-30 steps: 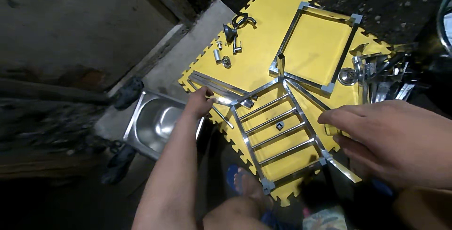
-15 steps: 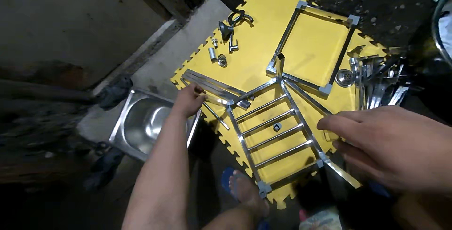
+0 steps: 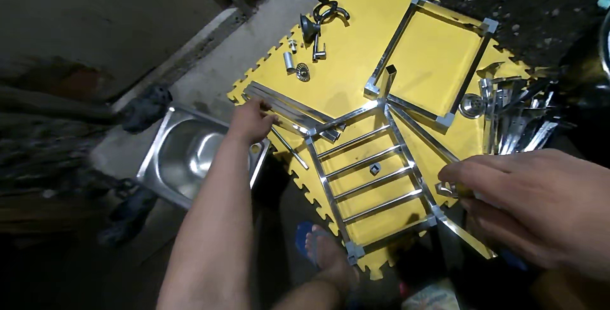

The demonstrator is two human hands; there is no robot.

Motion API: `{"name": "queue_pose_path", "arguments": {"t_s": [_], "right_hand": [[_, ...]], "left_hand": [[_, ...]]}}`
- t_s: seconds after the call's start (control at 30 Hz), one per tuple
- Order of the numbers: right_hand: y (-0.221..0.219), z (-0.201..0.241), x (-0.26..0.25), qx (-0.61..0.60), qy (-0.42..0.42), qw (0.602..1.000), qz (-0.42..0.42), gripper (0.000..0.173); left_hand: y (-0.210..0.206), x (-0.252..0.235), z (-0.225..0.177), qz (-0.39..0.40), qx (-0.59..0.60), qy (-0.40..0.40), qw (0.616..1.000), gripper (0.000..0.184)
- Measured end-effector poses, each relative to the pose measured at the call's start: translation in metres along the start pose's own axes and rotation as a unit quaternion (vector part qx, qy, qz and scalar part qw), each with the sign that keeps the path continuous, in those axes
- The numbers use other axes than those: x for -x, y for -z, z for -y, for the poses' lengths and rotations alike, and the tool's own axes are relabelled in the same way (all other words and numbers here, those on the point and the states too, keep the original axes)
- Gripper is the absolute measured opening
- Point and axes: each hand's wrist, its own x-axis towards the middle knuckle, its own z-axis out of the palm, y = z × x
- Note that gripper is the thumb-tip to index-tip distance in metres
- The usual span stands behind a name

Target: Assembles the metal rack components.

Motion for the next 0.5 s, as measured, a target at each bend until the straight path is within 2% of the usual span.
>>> {"name": "queue_pose_path", "arguments": {"t_s": [0.2,0.4,0.5], "right_hand": [[-0.001,-0.001,0.0,-0.003,0.004,1.0,-0.008,0.028],[-0.001,-0.001,0.005,-0.004,0.003,1.0,-0.015,0.027],[0.0,0.001,0.006,-0.006,0.001,1.0,-0.004,0.028]], "left_hand": [[-0.009,0.003,-0.005,-0.003,-0.039,-0.098,0.994,0.027],[-0.019,0.023,0.015,-0.038,-0.023,-0.112,0.993,0.026],[-0.02,0.025,0.01,-0.044,-0.037,-0.124,0.991,0.027]]}}
